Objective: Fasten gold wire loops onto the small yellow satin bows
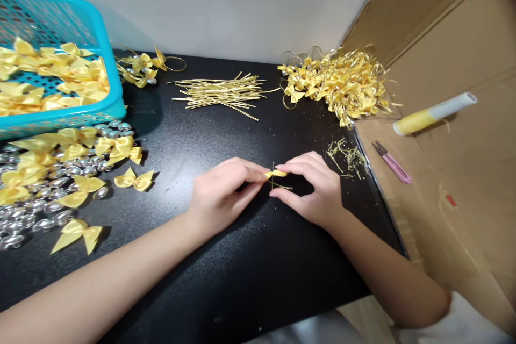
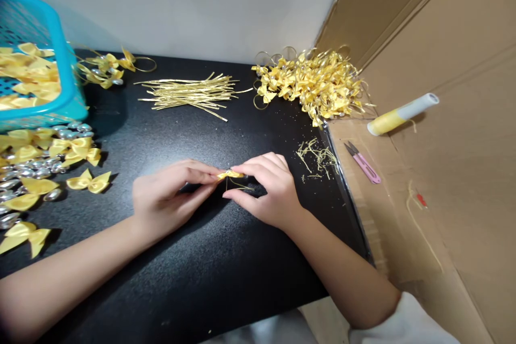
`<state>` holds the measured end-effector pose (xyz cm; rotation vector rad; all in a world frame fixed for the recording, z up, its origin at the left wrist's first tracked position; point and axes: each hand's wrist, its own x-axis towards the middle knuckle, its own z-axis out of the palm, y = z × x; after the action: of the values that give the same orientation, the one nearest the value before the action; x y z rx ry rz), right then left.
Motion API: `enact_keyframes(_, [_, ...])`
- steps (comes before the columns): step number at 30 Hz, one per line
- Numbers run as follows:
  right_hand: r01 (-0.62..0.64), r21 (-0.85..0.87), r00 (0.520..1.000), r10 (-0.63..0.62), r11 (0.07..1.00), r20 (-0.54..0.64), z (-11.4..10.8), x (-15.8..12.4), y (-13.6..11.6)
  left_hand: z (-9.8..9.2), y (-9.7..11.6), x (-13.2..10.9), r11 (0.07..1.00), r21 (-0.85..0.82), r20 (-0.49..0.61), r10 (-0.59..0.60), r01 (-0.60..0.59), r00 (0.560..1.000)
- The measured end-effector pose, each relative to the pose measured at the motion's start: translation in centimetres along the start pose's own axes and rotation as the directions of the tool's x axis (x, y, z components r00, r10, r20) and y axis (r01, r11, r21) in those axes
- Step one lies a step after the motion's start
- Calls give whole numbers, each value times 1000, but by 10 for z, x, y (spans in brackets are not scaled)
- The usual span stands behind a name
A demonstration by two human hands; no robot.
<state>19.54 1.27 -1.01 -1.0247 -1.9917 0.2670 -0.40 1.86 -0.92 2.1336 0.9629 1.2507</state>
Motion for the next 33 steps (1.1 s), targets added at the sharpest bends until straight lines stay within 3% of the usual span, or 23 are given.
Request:
enact_keyframes(8, [-35, 60, 998, 38, 998, -49, 4, -2, 2, 2, -2, -1, 995, -23, 21, 99, -98, 995])
enact_keyframes(11, [-187, 189, 982, 180, 964, 55, 1, 2, 1, 2, -3, -2, 995, -30, 37, 96, -95, 995])
enact_keyframes(14, [-364, 318, 930, 323, 876, 174, -2, 5, 0, 3, -4, -2, 993, -43, 66, 114, -111, 991])
enact_keyframes(19, [-467, 383, 883, 396, 797, 252, -2, 6, 0, 4, -3, 0, 994, -22, 95, 110, -108, 989])
enact_keyframes(24, [-429, 442, 898, 426, 788, 113, 1, 6, -2, 2, -4, 6, 998, -17, 109, 63, -61, 992])
enact_keyframes(28, [-378, 581, 855, 513, 721, -80, -2, 10, 4, -1, -6, 9, 1000, 2, 129, 21, -22, 991])
enact_keyframes(33, [-436, 643, 816, 577, 630, -12, -16, 15, 12, -1, -8, 12, 990, 40, 109, -138, 134, 984])
